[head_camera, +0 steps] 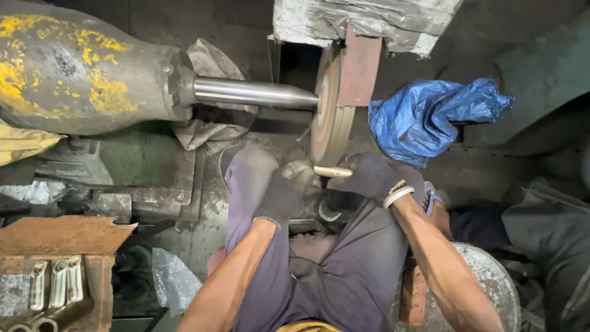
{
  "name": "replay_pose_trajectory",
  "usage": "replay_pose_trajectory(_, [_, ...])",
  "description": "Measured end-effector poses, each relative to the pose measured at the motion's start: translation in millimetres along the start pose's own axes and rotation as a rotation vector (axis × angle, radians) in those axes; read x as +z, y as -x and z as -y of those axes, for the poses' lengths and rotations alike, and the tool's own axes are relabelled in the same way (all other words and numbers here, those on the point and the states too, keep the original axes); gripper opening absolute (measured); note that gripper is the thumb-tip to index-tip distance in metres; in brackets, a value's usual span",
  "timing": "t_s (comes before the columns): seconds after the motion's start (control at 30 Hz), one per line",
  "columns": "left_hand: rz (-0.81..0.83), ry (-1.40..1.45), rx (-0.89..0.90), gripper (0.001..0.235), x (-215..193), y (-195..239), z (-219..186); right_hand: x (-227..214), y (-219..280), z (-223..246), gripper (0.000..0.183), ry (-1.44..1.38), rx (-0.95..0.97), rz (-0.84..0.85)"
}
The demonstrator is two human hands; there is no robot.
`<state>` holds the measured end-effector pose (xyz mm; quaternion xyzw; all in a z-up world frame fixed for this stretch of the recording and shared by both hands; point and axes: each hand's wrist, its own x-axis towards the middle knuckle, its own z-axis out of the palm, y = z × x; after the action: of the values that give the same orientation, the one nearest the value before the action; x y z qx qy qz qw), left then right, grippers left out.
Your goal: The person holds L-shaped metal pieces against a rotating grinding wheel. The person turns the metal parts to grind different surfaces and edges before placing them into a box on the left.
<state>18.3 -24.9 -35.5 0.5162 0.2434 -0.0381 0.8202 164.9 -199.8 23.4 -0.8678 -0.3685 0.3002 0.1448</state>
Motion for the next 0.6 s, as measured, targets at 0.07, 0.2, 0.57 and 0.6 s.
replay_pose_trajectory(0.07, [0.000,-0.011,0.008,0.021,-1.0,-0.6,4.7,-2.0,0.3,4.1,0.066,-0.052,-0.007,-0.009])
replay_pose_trajectory(0.2, [-0.027,-0.025,0.028,0.017,-6.5,6.0,3.7,-4.1,-3.0,16.6,0.068,0.043,0.140,0.030])
replay_pose_trajectory(0.57, [-0.037,-0.363,0.189,0.016,-2.7,9.6,-12.5,6.9,-8.7,-6.4,0.070,-0.006,0.100,0.022])
replay_pose_trajectory(0.6, [-0.021,-0.478,0.321,0.018,-3.0,8.5,-10.1,7.7,-9.1,-10.3,0.071,-0.026,0.078,0.036])
